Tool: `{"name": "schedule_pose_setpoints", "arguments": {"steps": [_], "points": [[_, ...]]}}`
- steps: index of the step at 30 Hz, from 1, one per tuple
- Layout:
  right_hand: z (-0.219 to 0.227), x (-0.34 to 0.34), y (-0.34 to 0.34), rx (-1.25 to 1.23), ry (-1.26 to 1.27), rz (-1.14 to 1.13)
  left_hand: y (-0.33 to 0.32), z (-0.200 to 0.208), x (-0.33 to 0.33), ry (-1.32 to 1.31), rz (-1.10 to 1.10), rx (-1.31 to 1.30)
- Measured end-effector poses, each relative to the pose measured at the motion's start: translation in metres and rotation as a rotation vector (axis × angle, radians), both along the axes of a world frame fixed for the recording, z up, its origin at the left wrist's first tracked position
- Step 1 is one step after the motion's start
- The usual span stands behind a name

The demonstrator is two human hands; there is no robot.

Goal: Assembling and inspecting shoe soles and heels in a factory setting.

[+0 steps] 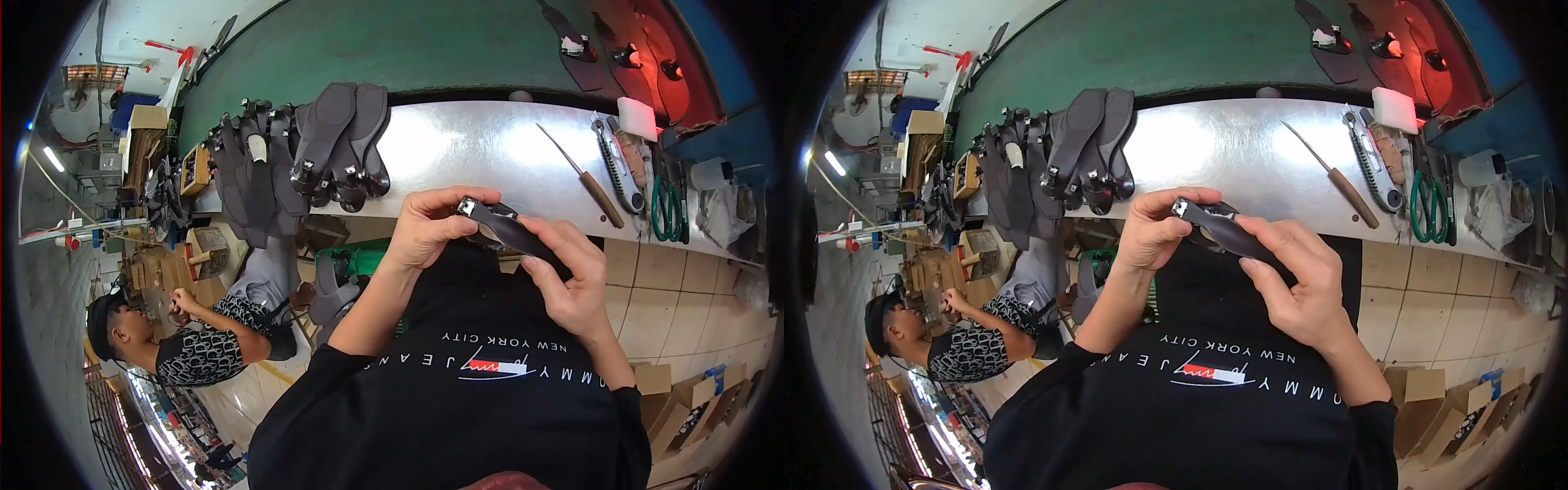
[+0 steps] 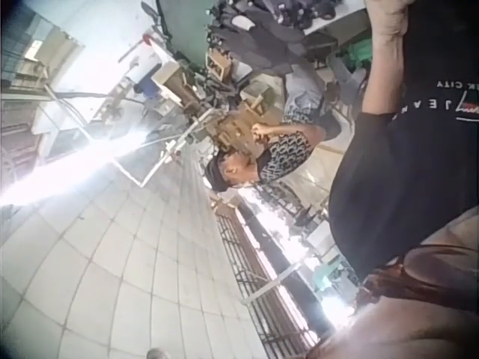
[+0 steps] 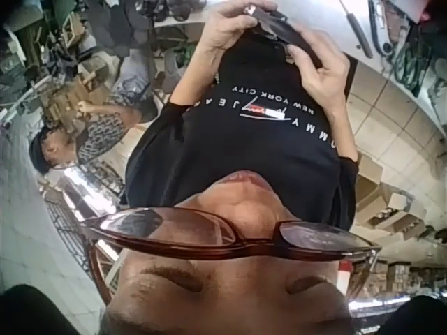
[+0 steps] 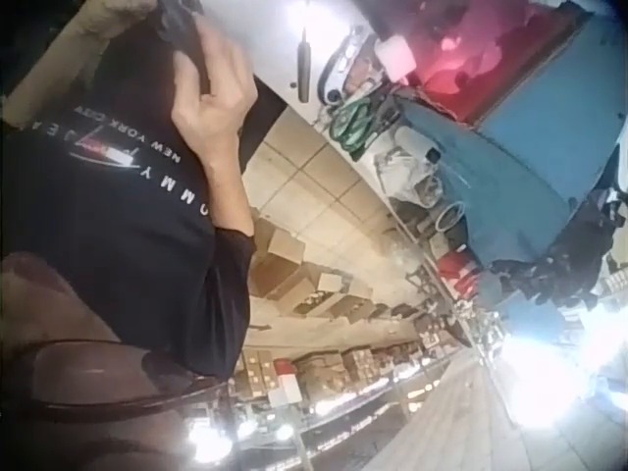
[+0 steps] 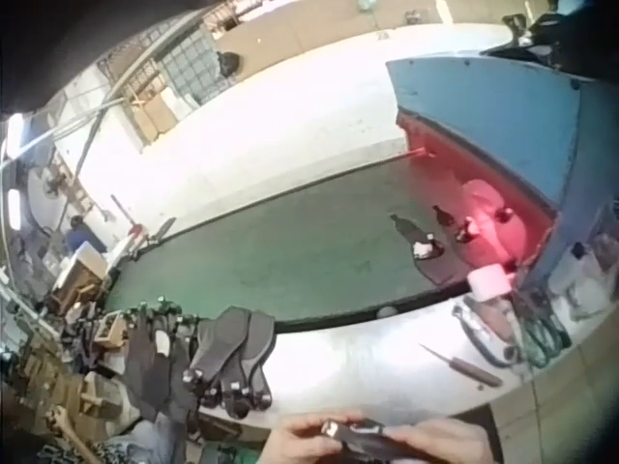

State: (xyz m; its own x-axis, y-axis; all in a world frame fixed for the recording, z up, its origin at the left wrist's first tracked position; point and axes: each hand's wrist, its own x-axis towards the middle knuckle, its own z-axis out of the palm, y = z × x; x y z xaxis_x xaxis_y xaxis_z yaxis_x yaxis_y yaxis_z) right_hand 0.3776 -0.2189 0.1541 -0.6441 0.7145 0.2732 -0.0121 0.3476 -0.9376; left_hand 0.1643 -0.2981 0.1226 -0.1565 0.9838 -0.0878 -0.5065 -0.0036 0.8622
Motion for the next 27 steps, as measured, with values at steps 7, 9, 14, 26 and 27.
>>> {"name": "schedule_pose_setpoints", "arguments": {"steps": [7, 9, 14, 26, 27], "points": [[0.005, -0.002, 0.001, 0.192, -0.083, -0.034, -0.003, -0.001, -0.001, 0.190, -0.015, -0.001], [0.005, -0.002, 0.001, 0.217, -0.088, -0.033, -0.004, -0.005, -0.002, 0.277, -0.042, 0.206], [0.008, 0.000, 0.004, 0.185, -0.099, 0.012, -0.004, -0.001, -0.004, 0.338, -0.089, 0.241], [0.011, 0.004, 0.005, 0.290, -0.167, -0.011, -0.004, 0.006, -0.004, 0.471, -0.159, 0.252], [0.012, 0.003, 0.005, 0.288, -0.168, -0.013, -0.003, 0.008, -0.003, 0.561, -0.146, 0.269]]}}
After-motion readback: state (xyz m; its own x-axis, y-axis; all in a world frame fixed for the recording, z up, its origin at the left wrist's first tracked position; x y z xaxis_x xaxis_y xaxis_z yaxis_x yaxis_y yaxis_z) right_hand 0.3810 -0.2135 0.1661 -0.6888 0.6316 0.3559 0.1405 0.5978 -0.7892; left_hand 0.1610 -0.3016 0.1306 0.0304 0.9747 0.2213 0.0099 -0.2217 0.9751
